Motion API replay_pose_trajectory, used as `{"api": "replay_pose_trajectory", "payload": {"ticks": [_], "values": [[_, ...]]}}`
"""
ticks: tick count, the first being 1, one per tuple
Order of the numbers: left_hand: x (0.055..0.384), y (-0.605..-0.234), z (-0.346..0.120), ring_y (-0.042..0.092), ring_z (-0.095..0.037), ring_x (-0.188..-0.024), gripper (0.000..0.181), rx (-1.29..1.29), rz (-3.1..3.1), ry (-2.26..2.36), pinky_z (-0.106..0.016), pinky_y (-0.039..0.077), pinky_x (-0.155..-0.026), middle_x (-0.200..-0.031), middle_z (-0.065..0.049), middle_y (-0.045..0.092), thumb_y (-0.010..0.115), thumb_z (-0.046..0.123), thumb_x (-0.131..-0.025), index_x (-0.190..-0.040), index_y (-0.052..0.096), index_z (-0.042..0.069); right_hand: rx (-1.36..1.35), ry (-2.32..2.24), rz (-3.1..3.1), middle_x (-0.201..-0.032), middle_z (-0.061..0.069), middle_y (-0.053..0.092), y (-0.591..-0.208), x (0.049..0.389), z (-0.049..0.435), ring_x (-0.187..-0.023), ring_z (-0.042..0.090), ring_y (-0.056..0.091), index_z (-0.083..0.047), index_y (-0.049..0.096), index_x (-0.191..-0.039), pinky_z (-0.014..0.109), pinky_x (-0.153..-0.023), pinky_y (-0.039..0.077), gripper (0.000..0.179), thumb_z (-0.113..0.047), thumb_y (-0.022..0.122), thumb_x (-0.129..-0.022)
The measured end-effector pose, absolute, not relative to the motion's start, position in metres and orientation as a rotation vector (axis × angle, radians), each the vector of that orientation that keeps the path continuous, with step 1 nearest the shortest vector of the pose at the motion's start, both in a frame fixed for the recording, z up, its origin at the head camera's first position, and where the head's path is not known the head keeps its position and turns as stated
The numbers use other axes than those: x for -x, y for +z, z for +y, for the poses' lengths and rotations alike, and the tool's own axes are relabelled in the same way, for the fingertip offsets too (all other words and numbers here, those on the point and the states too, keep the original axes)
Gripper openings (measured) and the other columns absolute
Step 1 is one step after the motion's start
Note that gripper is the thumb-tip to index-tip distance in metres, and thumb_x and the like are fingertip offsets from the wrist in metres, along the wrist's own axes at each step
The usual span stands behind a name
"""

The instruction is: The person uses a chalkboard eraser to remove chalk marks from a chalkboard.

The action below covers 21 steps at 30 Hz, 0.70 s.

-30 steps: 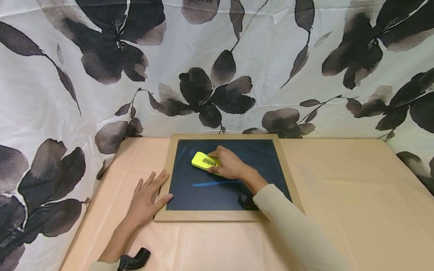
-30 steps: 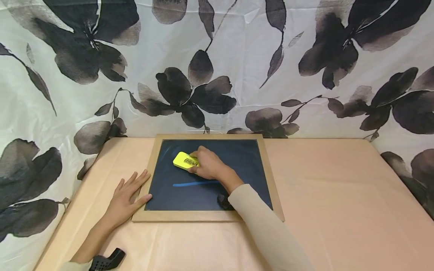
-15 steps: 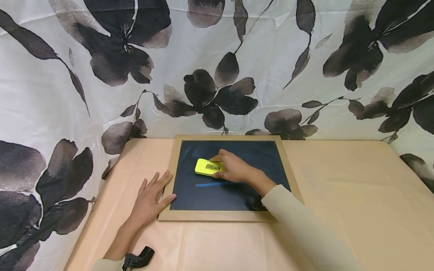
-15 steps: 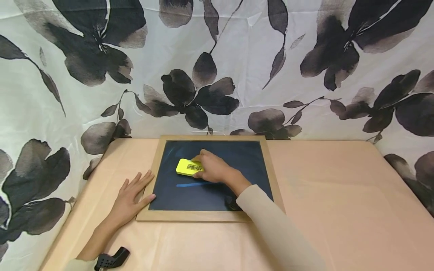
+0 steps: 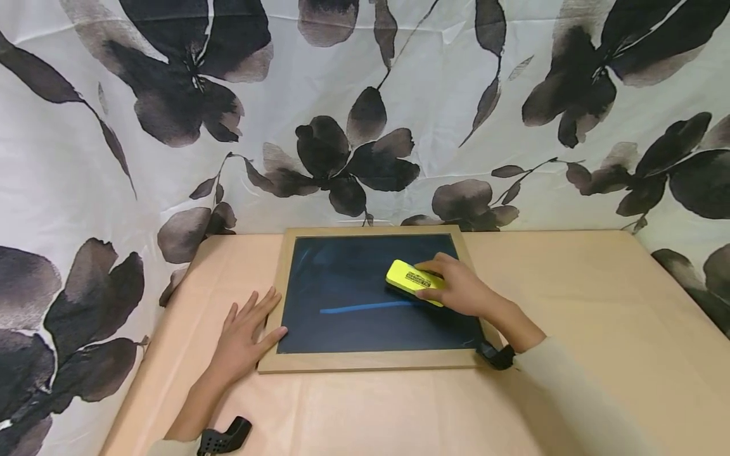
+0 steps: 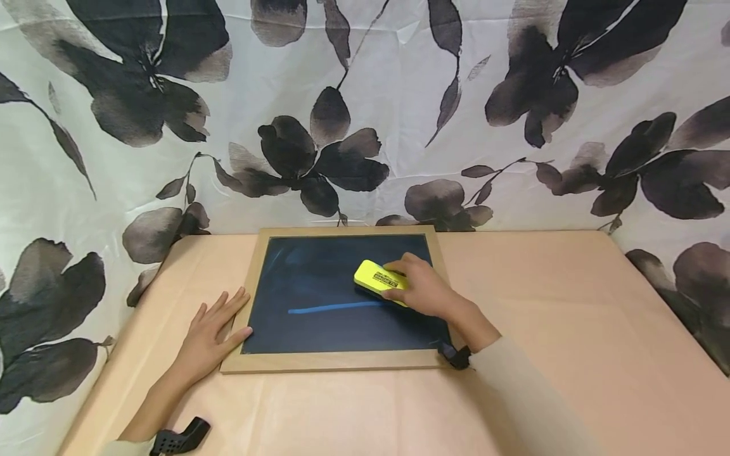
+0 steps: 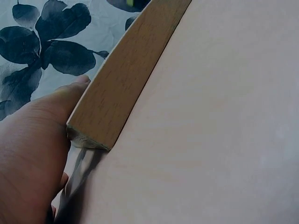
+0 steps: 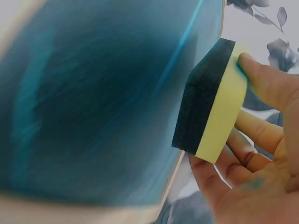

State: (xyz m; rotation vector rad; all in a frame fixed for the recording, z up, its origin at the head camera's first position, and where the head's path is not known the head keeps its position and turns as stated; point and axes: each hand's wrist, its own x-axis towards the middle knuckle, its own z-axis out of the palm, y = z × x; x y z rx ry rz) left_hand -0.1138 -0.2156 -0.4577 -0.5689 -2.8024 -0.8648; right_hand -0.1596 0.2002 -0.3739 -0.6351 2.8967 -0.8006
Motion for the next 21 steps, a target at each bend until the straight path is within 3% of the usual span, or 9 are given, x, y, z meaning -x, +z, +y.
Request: {"api": "replay_pose_trajectory", "payload": {"ticks": [6,21], "values": [[0.115,-0.455,-0.216,0.022,-0.037,-0.141,0.068,0.574,-2.807,-0.866,-0.061,0.003,-0.109,-0.152,-0.007,0.034,0.065,0.041,-0.089,-0.147,0.040,0.016,0.512,-0.843,2.953,-0.090,0.004,0.052,-0.383,0.142,0.226,-0.079,0.021,0.046,0.000,0.062,-0.124,0.032,-0.066,0.040,0.055,-0.022,0.081,-0.077],[0.121,-0.457,-0.217,0.021,-0.036,-0.141,0.068,0.585,-2.815,-0.877,-0.061,0.003,-0.110,-0.152,-0.007,0.034,0.065,0.040,-0.089,-0.148,0.039,0.018,0.313,-0.809,3.028,-0.095,0.012,0.055,-0.390,0.136,0.225,-0.079,0.025,0.050,0.005,0.061,-0.123,0.033,-0.065,0.041,0.057,-0.024,0.080,-0.078]]}}
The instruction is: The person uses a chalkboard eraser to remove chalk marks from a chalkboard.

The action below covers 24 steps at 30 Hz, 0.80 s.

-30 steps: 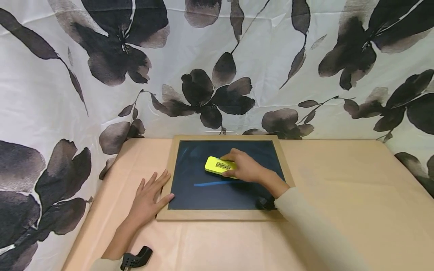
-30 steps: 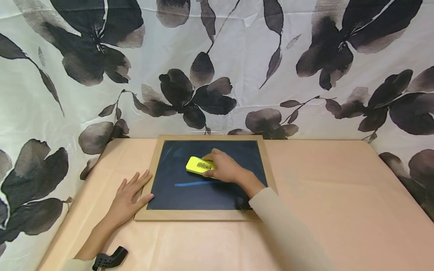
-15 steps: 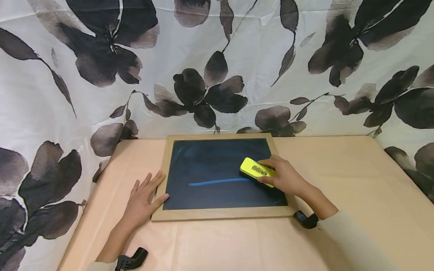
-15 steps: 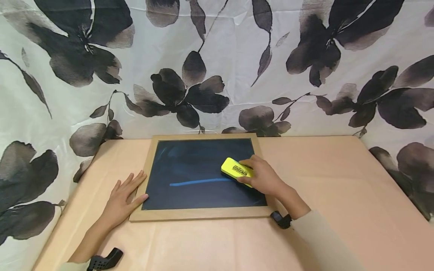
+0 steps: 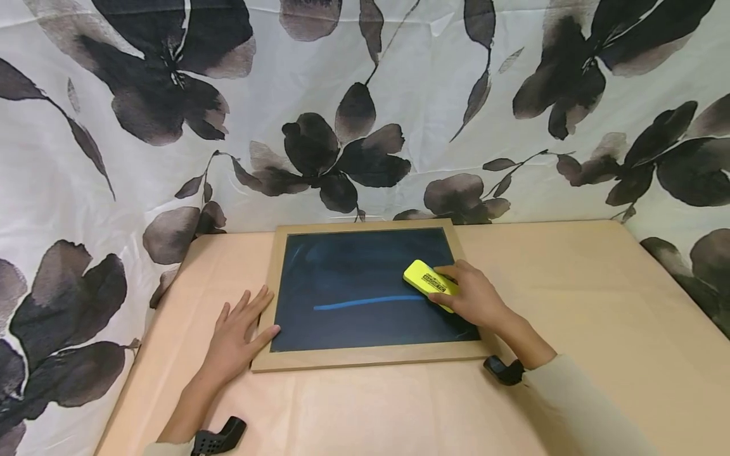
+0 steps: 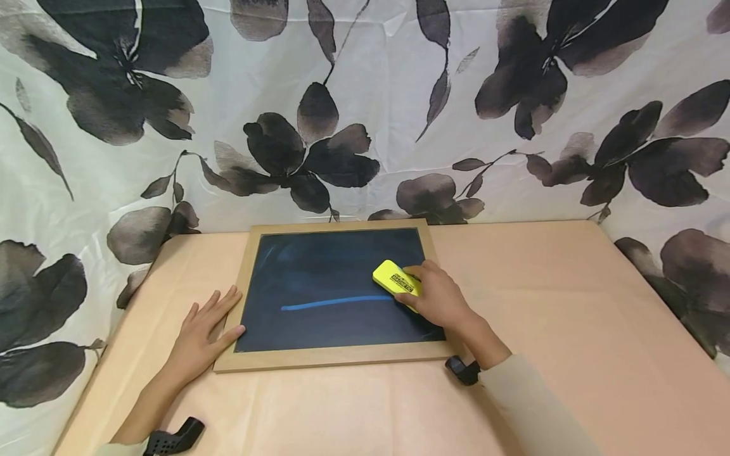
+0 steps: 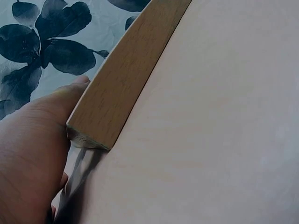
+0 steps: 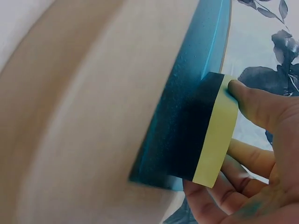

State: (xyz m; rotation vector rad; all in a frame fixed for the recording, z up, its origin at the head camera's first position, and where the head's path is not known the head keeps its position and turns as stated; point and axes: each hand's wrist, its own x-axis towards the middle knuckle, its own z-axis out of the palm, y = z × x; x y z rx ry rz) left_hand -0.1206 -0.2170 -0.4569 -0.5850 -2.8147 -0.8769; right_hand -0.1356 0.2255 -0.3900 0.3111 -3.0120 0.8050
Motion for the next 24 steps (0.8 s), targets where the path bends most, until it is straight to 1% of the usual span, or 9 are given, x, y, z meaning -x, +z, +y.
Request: {"api": "replay_pose_trajectory", "payload": {"ticks": [6,15,24], "values": [[0.1204,-0.4566,-0.2171,0.022,-0.037,-0.141,0.067,0.585,-2.813,-0.875,-0.061,0.003,-0.110,-0.152,-0.007,0.034,0.064,0.040,-0.090,-0.148,0.039,0.017,-0.231,0.779,-3.030,-0.098,0.014,0.056,-0.3877,0.1357,0.2303,-0.080,0.025,0.050,0.006,0.059,-0.125,0.032,-0.065,0.042,0.058,-0.024,0.079,-0.079],[0.1202,-0.4540,-0.2148,0.022,-0.038,-0.140,0.068,0.580,-2.818,-0.876,-0.062,0.003,-0.109,-0.152,-0.008,0.034,0.065,0.040,-0.089,-0.147,0.040,0.016,-0.231,0.805,-3.006,-0.101,0.015,0.059,-0.3925,0.1374,0.2325,-0.083,0.027,0.053,0.005,0.061,-0.124,0.034,-0.067,0.043,0.059,-0.026,0.080,-0.078],[0.1197,-0.4537,-0.2168,0.022,-0.038,-0.140,0.067,0.582,-2.814,-0.900,-0.061,0.003,-0.109,-0.152,-0.007,0.034,0.065,0.039,-0.089,-0.148,0.040,0.017,-0.234,0.915,-2.985,-0.096,0.010,0.058,-0.3969,0.1383,0.2302,-0.082,0.025,0.051,0.006,0.062,-0.122,0.033,-0.067,0.042,0.056,-0.022,0.080,-0.078]]}}
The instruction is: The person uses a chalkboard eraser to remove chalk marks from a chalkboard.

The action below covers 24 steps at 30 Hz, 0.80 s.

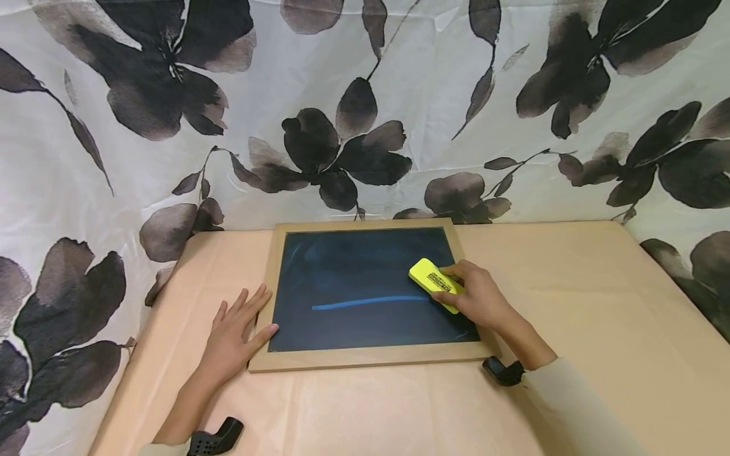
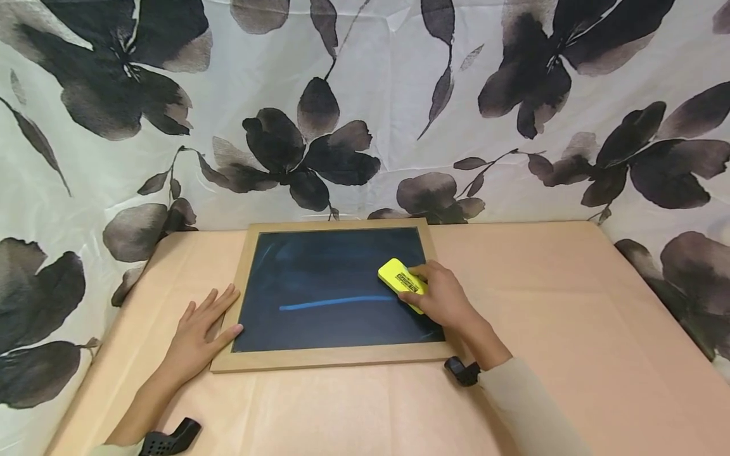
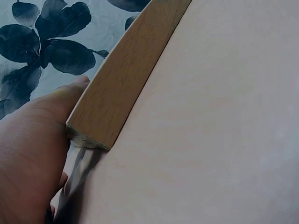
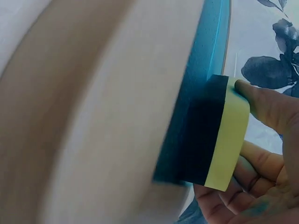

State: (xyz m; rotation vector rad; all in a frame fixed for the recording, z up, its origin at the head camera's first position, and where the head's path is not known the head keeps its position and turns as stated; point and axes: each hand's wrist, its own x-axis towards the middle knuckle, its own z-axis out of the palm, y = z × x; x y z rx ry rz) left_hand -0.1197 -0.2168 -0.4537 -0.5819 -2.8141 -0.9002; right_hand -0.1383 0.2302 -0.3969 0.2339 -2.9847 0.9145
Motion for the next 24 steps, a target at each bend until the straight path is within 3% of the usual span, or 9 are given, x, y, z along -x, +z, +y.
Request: {"api": "replay_pose_trajectory", "payload": {"ticks": [5,13,24], "values": [[0.120,-0.454,-0.218,0.022,-0.037,-0.140,0.067,0.573,-2.811,-0.898,-0.061,0.003,-0.110,-0.152,-0.006,0.034,0.066,0.039,-0.089,-0.147,0.041,0.017,-0.328,0.946,-2.950,-0.098,0.011,0.058,-0.398,0.141,0.223,-0.083,0.025,0.052,0.005,0.063,-0.121,0.034,-0.069,0.042,0.054,-0.022,0.081,-0.077],[0.120,-0.453,-0.216,0.022,-0.038,-0.140,0.067,0.580,-2.805,-0.923,-0.061,0.003,-0.109,-0.152,-0.008,0.035,0.066,0.039,-0.089,-0.147,0.041,0.016,-0.440,0.955,-2.920,-0.087,0.004,0.054,-0.400,0.145,0.208,-0.076,0.020,0.047,0.002,0.065,-0.120,0.031,-0.063,0.038,0.053,-0.023,0.082,-0.076],[0.120,-0.454,-0.217,0.022,-0.038,-0.140,0.067,0.564,-2.817,-0.907,-0.061,0.003,-0.110,-0.152,-0.008,0.034,0.066,0.040,-0.089,-0.147,0.041,0.016,-0.453,0.919,-2.995,-0.086,0.002,0.051,-0.396,0.149,0.180,-0.075,0.018,0.046,-0.001,0.064,-0.123,0.030,-0.063,0.038,0.055,-0.030,0.079,-0.079]]}}
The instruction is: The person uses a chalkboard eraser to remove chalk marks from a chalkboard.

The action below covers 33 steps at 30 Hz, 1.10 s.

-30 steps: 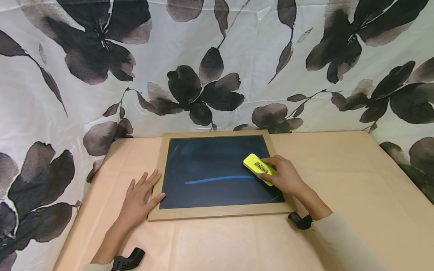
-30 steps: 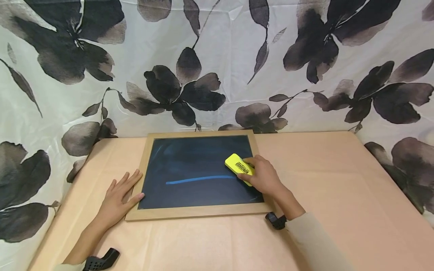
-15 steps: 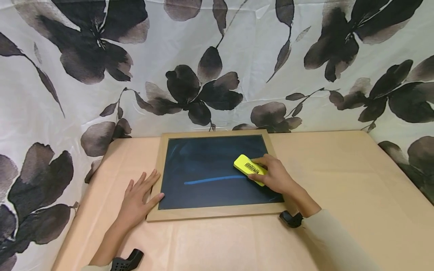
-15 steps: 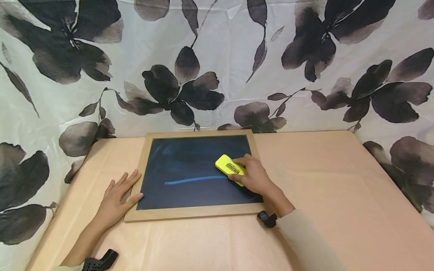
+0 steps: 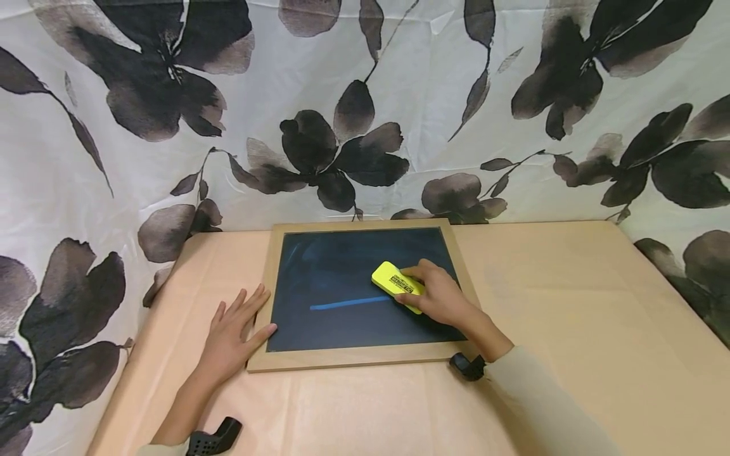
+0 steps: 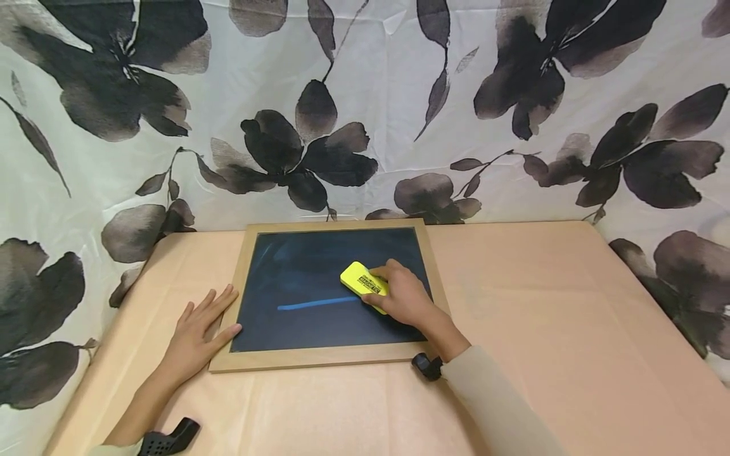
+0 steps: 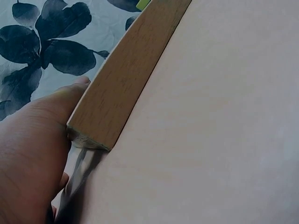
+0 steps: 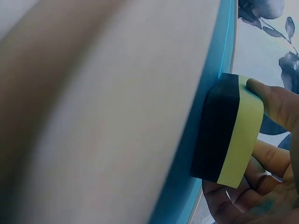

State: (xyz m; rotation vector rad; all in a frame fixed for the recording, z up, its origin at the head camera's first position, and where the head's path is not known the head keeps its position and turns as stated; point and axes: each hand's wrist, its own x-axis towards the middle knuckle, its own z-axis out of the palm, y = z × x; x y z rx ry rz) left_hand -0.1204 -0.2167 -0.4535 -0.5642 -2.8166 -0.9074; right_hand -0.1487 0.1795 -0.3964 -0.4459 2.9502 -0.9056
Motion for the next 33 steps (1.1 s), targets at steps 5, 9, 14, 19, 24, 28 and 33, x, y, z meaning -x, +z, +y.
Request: {"api": "replay_pose_trajectory", "payload": {"ticks": [5,9,14,19,24,28,33], "values": [[0.120,-0.453,-0.217,0.022,-0.038,-0.140,0.067,0.566,-2.812,-0.906,-0.061,0.003,-0.110,-0.152,-0.008,0.035,0.066,0.040,-0.089,-0.147,0.041,0.016,0.462,-0.861,2.966,-0.084,0.001,0.050,-0.395,0.149,0.171,-0.073,0.018,0.046,-0.002,0.065,-0.122,0.030,-0.061,0.037,0.053,-0.032,0.078,-0.079],[0.120,-0.454,-0.217,0.022,-0.038,-0.140,0.067,0.570,-2.808,-0.910,-0.061,0.003,-0.110,-0.152,-0.008,0.035,0.065,0.040,-0.089,-0.147,0.041,0.017,0.474,-0.841,2.968,-0.083,0.001,0.049,-0.395,0.150,0.162,-0.072,0.018,0.046,-0.002,0.066,-0.121,0.029,-0.060,0.037,0.053,-0.032,0.078,-0.079],[0.120,-0.454,-0.217,0.022,-0.038,-0.140,0.067,0.566,-2.808,-0.907,-0.061,0.003,-0.110,-0.152,-0.008,0.035,0.066,0.040,-0.089,-0.147,0.042,0.016,0.478,-0.828,2.958,-0.082,0.000,0.048,-0.394,0.150,0.147,-0.072,0.017,0.046,-0.004,0.066,-0.122,0.029,-0.059,0.035,0.053,-0.033,0.078,-0.079],[0.119,-0.453,-0.216,0.022,-0.038,-0.140,0.067,0.563,-2.809,-0.912,-0.061,0.002,-0.110,-0.151,-0.009,0.035,0.066,0.040,-0.089,-0.146,0.042,0.015,0.504,-0.821,2.935,-0.082,-0.001,0.047,-0.393,0.151,0.130,-0.072,0.016,0.045,-0.004,0.065,-0.123,0.028,-0.059,0.035,0.054,-0.034,0.078,-0.079],[0.119,-0.453,-0.216,0.022,-0.038,-0.140,0.067,0.569,-2.807,-0.908,-0.060,0.002,-0.110,-0.151,-0.009,0.035,0.066,0.039,-0.089,-0.147,0.042,0.015,0.535,-0.807,2.912,-0.083,-0.001,0.047,-0.391,0.151,0.111,-0.072,0.016,0.046,-0.004,0.064,-0.124,0.027,-0.059,0.037,0.055,-0.034,0.077,-0.080],[0.120,-0.453,-0.217,0.022,-0.038,-0.140,0.067,0.569,-2.805,-0.910,-0.060,0.002,-0.110,-0.151,-0.009,0.035,0.066,0.040,-0.089,-0.146,0.042,0.015,0.573,-0.789,2.909,-0.084,-0.001,0.048,-0.390,0.151,0.096,-0.072,0.015,0.046,-0.004,0.064,-0.124,0.026,-0.059,0.038,0.054,-0.035,0.076,-0.081],[0.120,-0.453,-0.217,0.022,-0.039,-0.140,0.066,0.562,-2.806,-0.912,-0.060,0.002,-0.110,-0.151,-0.009,0.035,0.066,0.040,-0.089,-0.146,0.043,0.015,0.624,-0.748,2.909,-0.084,-0.001,0.048,-0.389,0.153,0.081,-0.070,0.014,0.046,-0.004,0.064,-0.124,0.025,-0.058,0.039,0.055,-0.036,0.076,-0.081]]}}
